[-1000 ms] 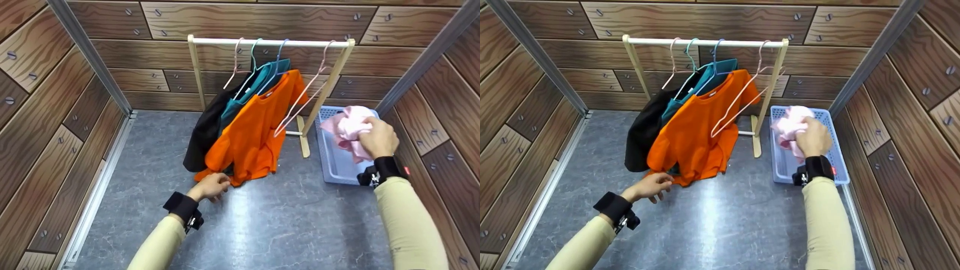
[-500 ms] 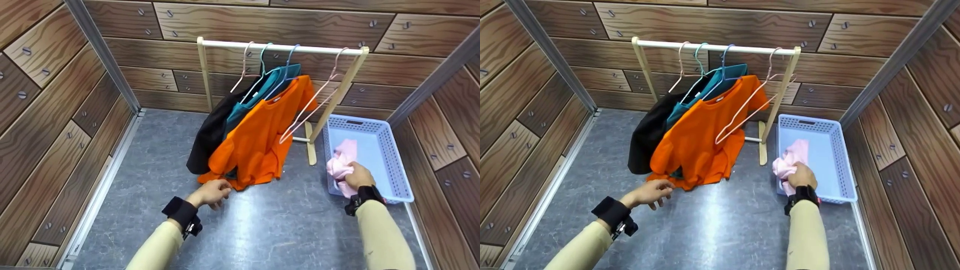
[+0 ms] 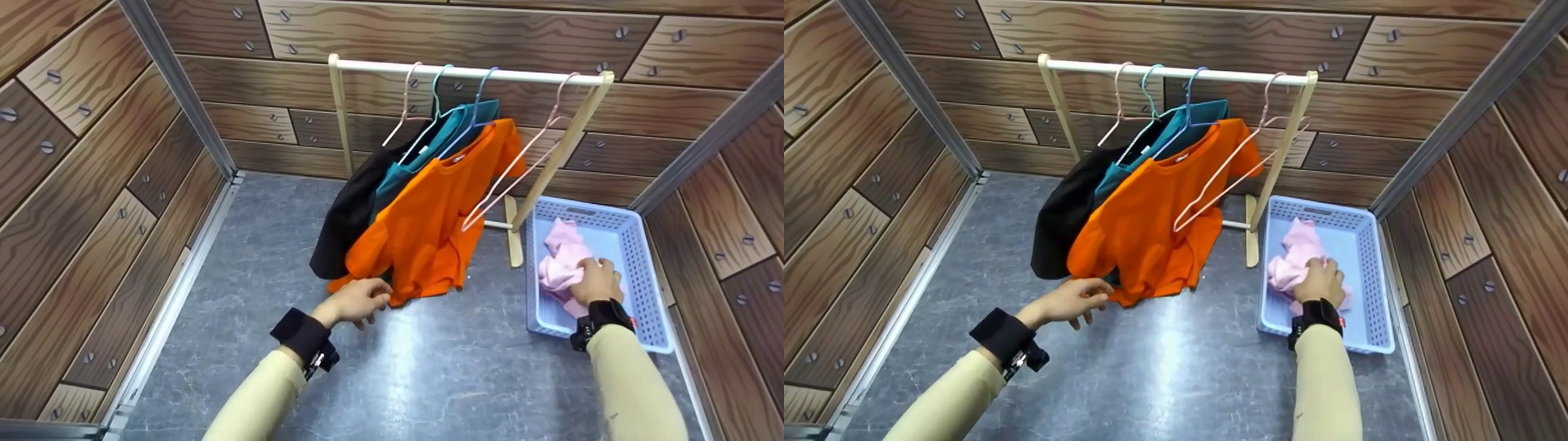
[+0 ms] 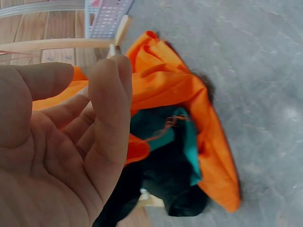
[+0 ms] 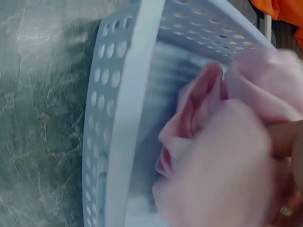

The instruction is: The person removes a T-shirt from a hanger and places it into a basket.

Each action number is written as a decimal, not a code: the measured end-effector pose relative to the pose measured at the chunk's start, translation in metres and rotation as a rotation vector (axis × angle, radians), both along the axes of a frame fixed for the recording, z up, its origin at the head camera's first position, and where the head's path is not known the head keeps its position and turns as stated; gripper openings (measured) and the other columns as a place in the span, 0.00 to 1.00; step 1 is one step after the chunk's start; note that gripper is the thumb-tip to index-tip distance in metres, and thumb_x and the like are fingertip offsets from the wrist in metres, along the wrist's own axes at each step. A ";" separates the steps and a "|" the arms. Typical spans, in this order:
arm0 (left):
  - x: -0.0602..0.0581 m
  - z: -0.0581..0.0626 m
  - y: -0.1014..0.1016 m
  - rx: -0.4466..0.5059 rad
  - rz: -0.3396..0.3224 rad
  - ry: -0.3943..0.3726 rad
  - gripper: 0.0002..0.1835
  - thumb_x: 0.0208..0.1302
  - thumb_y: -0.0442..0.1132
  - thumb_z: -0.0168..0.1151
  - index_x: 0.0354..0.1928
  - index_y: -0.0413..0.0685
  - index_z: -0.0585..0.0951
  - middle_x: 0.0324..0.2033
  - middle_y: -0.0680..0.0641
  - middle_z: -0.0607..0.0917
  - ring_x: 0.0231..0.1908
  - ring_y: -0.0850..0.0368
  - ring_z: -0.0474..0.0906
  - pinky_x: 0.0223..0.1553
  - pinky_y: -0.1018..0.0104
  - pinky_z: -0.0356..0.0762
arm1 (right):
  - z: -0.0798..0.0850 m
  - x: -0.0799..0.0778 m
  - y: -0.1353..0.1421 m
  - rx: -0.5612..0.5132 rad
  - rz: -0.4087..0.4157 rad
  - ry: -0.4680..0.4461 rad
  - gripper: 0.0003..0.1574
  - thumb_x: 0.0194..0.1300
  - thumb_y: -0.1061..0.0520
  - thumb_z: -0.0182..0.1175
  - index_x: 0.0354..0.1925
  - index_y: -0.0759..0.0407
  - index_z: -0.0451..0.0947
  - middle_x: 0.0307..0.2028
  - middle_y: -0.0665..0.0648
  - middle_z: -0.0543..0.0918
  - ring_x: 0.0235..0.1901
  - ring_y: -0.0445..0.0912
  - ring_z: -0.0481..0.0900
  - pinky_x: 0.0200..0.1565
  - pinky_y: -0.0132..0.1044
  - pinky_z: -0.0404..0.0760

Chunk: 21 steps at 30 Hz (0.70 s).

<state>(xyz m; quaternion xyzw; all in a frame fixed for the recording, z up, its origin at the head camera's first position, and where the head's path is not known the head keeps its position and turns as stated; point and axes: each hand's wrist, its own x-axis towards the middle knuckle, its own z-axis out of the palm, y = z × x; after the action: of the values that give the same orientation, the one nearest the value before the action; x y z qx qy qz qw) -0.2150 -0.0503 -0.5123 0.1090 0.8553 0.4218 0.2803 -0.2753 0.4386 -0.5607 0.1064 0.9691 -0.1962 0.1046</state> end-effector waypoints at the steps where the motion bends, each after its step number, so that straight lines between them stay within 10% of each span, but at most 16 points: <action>1: -0.001 0.002 0.001 0.002 -0.004 0.012 0.15 0.73 0.46 0.51 0.56 0.51 0.78 0.36 0.49 0.84 0.30 0.44 0.85 0.22 0.63 0.82 | 0.001 0.002 0.000 -0.007 -0.005 -0.012 0.38 0.54 0.58 0.56 0.63 0.64 0.63 0.68 0.79 0.49 0.63 0.79 0.53 0.52 0.75 0.65; 8: -0.012 0.033 0.003 -0.022 -0.034 0.137 0.14 0.73 0.46 0.52 0.54 0.52 0.79 0.38 0.45 0.85 0.23 0.59 0.78 0.23 0.61 0.82 | 0.006 0.011 -0.005 0.005 0.066 -0.119 0.40 0.56 0.58 0.56 0.66 0.63 0.60 0.68 0.79 0.51 0.63 0.78 0.54 0.55 0.78 0.60; 15: -0.032 0.103 0.015 -0.214 -0.115 0.293 0.16 0.73 0.50 0.52 0.55 0.53 0.80 0.42 0.49 0.85 0.30 0.59 0.82 0.38 0.62 0.81 | 0.034 0.019 -0.019 0.056 0.175 -0.121 0.35 0.56 0.60 0.55 0.63 0.65 0.65 0.62 0.80 0.62 0.57 0.78 0.64 0.52 0.71 0.69; 21: -0.062 0.160 0.026 -0.391 -0.019 0.462 0.16 0.71 0.51 0.53 0.52 0.54 0.82 0.47 0.48 0.85 0.43 0.48 0.83 0.48 0.51 0.79 | 0.050 0.024 -0.039 0.055 0.303 -0.057 0.32 0.55 0.58 0.59 0.58 0.68 0.70 0.53 0.77 0.76 0.51 0.72 0.75 0.50 0.63 0.75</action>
<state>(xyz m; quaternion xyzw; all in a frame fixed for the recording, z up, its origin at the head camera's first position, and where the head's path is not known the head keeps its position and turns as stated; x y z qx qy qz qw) -0.2774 -0.0241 -0.3518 0.1539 0.9604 0.2108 0.0979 -0.2511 0.3993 -0.5105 -0.0325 0.9758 -0.1483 0.1575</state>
